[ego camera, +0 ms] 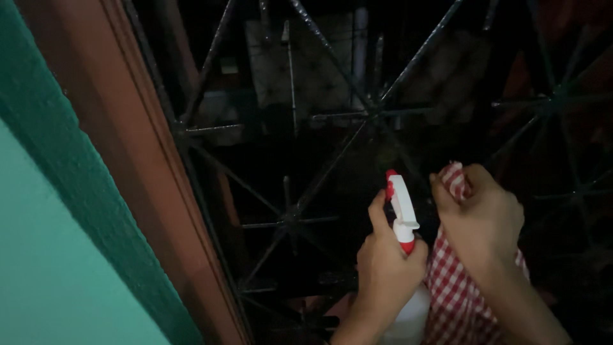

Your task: The person wipes a metal door grille and its surrounding frame with a cloth while holding a spray bottle.

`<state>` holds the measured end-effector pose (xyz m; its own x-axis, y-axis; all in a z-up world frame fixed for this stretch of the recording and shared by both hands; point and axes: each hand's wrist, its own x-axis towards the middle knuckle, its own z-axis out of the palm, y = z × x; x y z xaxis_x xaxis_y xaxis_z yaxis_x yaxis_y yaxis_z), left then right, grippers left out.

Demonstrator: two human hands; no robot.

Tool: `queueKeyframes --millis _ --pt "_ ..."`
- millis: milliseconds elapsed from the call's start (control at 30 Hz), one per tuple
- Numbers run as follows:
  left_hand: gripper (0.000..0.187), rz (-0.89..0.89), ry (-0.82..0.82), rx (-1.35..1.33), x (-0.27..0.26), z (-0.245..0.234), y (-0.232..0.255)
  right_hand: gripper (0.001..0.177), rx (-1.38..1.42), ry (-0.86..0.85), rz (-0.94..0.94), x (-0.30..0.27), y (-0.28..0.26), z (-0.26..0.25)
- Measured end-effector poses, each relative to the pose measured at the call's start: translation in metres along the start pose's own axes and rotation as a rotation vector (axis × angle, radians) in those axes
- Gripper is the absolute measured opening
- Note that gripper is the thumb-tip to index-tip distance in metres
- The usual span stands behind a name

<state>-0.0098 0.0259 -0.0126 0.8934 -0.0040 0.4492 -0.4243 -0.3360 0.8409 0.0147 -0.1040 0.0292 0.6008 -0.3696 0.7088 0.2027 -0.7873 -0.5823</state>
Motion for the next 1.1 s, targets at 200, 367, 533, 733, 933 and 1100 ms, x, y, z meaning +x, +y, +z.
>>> queueKeyframes --millis 200,367,533,733,933,1100 --pt "0.088 0.021 -0.01 -0.007 0.002 0.001 -0.005 0.033 0.03 0.061 -0.089 0.002 0.002 0.001" --pt "0.087 0.014 -0.031 0.002 0.002 -0.001 -0.004 0.035 -0.021 0.091 -0.076 -0.004 0.002 0.008" --pt "0.086 0.055 -0.003 0.019 0.002 -0.001 -0.006 0.035 -0.015 0.092 -0.116 0.001 0.005 0.006" --pt "0.086 0.075 0.016 0.016 0.003 0.001 -0.011 0.036 -0.012 0.078 -0.068 -0.003 0.005 0.008" --pt "0.085 0.069 0.01 0.011 0.003 0.0 -0.008 0.038 -0.04 0.093 -0.127 0.008 0.003 0.006" --pt "0.084 0.093 0.021 0.017 0.003 0.001 -0.009 0.036 0.004 0.102 -0.066 0.004 0.002 0.008"
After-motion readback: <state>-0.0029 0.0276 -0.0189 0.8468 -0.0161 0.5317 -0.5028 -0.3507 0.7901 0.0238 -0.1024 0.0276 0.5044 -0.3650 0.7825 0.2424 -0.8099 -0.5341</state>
